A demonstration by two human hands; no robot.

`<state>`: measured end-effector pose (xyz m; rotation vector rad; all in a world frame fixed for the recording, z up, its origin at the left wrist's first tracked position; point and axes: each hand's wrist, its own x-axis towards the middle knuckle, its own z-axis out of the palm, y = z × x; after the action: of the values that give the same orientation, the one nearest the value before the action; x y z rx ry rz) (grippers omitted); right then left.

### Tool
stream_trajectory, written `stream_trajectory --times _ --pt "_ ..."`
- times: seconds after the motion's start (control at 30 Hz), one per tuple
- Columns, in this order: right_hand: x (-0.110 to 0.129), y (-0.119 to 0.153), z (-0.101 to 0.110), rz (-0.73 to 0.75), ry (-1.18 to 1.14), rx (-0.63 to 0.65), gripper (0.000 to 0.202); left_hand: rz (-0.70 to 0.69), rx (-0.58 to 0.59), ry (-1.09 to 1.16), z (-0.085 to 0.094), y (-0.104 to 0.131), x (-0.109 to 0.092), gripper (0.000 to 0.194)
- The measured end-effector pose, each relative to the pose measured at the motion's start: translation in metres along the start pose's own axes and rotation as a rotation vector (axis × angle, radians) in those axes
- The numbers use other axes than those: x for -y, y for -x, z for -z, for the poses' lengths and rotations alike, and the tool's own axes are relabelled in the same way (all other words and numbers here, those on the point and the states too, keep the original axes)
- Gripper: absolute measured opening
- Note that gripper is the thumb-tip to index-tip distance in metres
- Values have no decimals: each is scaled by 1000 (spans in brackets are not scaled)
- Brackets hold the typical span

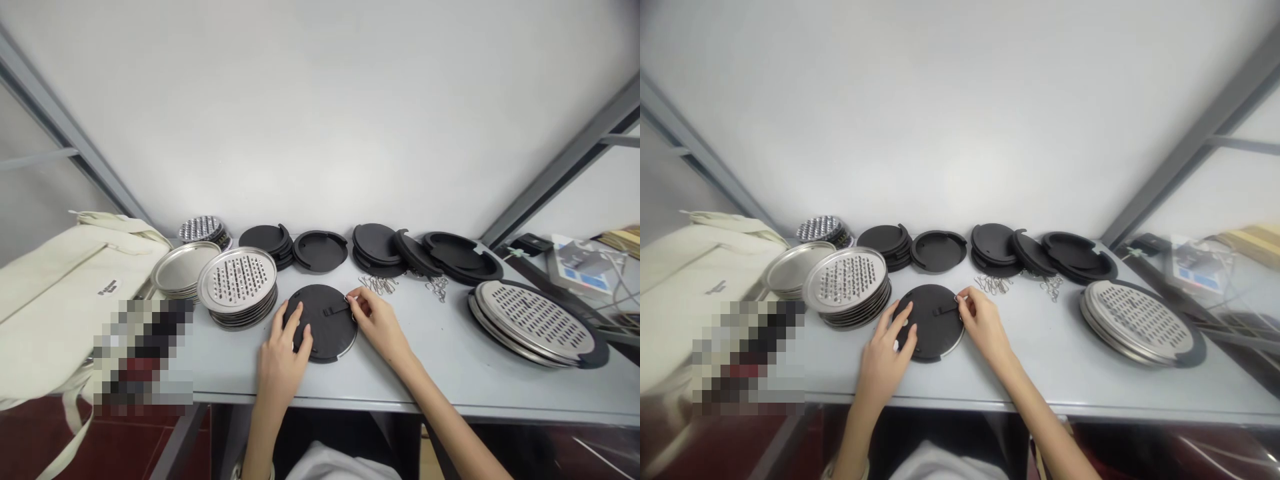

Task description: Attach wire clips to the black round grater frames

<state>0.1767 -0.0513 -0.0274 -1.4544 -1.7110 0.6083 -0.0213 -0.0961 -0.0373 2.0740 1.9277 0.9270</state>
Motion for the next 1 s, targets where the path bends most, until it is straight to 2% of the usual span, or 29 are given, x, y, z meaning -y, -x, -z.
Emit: stream_trajectory --times 0.1,0.37,0.57,1.0 --pt "-2 1 1 -15 27 -38 20 4 9 6 1 0 -1 40" --pt "-1 6 2 -17 -62 -10 16 12 11 31 1 0 0 40" --pt "-3 6 4 -30 -2 -63 14 0 17 30 2 0 0 40" --pt "-5 8 4 4 34 -8 20 -52 69 4 5 1 -1 45"
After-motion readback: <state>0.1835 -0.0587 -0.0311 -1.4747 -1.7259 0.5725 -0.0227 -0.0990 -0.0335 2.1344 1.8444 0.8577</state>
